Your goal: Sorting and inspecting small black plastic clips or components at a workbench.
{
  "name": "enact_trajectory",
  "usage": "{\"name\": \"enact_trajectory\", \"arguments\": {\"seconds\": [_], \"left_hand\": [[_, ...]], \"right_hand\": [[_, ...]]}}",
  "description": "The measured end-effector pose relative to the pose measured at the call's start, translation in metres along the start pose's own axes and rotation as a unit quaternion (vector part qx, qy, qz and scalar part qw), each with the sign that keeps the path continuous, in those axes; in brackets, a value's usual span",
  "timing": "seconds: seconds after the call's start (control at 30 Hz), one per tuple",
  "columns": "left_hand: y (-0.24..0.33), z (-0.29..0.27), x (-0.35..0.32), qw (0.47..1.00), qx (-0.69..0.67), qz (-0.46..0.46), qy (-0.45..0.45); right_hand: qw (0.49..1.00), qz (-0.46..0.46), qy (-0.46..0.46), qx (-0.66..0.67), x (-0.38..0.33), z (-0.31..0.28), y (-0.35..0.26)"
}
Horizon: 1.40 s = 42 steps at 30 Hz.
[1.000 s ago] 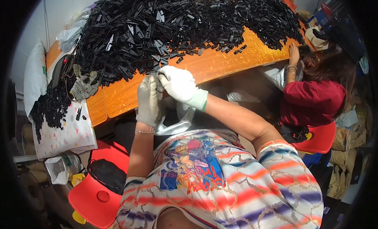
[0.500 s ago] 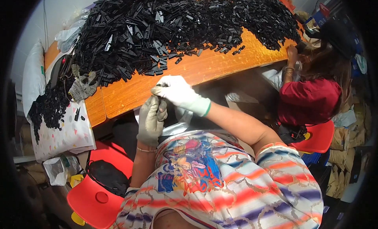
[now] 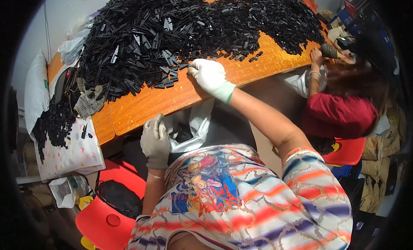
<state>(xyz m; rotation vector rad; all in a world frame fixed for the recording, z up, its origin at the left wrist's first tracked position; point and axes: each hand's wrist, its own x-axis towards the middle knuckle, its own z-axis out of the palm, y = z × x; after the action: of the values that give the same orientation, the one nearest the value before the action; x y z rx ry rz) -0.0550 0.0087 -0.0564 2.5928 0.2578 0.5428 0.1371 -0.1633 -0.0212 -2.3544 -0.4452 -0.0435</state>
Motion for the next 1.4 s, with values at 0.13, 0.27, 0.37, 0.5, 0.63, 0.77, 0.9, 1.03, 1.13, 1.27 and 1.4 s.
{"name": "enact_trajectory", "arguments": {"seconds": [0.13, 0.27, 0.37, 0.5, 0.63, 0.77, 0.9, 1.03, 1.13, 1.27, 1.4], "left_hand": [[0.015, -0.002, 0.037, 0.999, -0.018, -0.036, -0.036], [0.018, 0.017, 0.083, 0.999, 0.019, -0.005, -0.041], [0.021, 0.027, 0.1, 0.998, 0.049, -0.007, -0.05], [0.023, 0.027, 0.097, 0.998, 0.048, -0.019, -0.04], [0.015, 0.01, 0.083, 0.998, 0.026, -0.007, -0.062], [-0.003, -0.001, 0.071, 0.999, -0.016, 0.002, -0.049], [0.003, -0.007, 0.072, 0.995, -0.029, -0.074, -0.055], [0.013, -0.002, 0.08, 0.99, 0.039, -0.122, -0.061], [0.016, 0.002, 0.083, 0.988, 0.078, -0.116, -0.071], [0.014, 0.002, 0.081, 0.985, 0.142, -0.048, -0.088], [0.012, 0.009, 0.074, 0.987, 0.139, -0.028, -0.072]], "right_hand": [[0.994, 0.027, 0.009, -0.105, 0.019, 0.007, 0.003], [0.987, 0.019, 0.008, -0.161, 0.032, 0.021, 0.0], [0.986, 0.022, 0.01, -0.162, 0.037, 0.023, 0.008], [0.987, 0.011, -0.022, -0.161, 0.029, 0.017, 0.012], [0.996, 0.012, -0.079, -0.047, 0.013, 0.002, 0.011], [0.985, 0.054, -0.131, 0.097, -0.002, -0.012, 0.006], [0.967, 0.122, -0.162, 0.157, -0.015, -0.019, -0.01], [0.931, 0.148, -0.178, 0.282, -0.03, -0.019, -0.022], [0.941, 0.076, -0.17, 0.281, -0.033, -0.001, -0.01], [0.892, 0.127, -0.232, 0.367, -0.04, -0.001, -0.026], [0.897, 0.107, -0.227, 0.363, -0.043, 0.006, -0.028]]}}
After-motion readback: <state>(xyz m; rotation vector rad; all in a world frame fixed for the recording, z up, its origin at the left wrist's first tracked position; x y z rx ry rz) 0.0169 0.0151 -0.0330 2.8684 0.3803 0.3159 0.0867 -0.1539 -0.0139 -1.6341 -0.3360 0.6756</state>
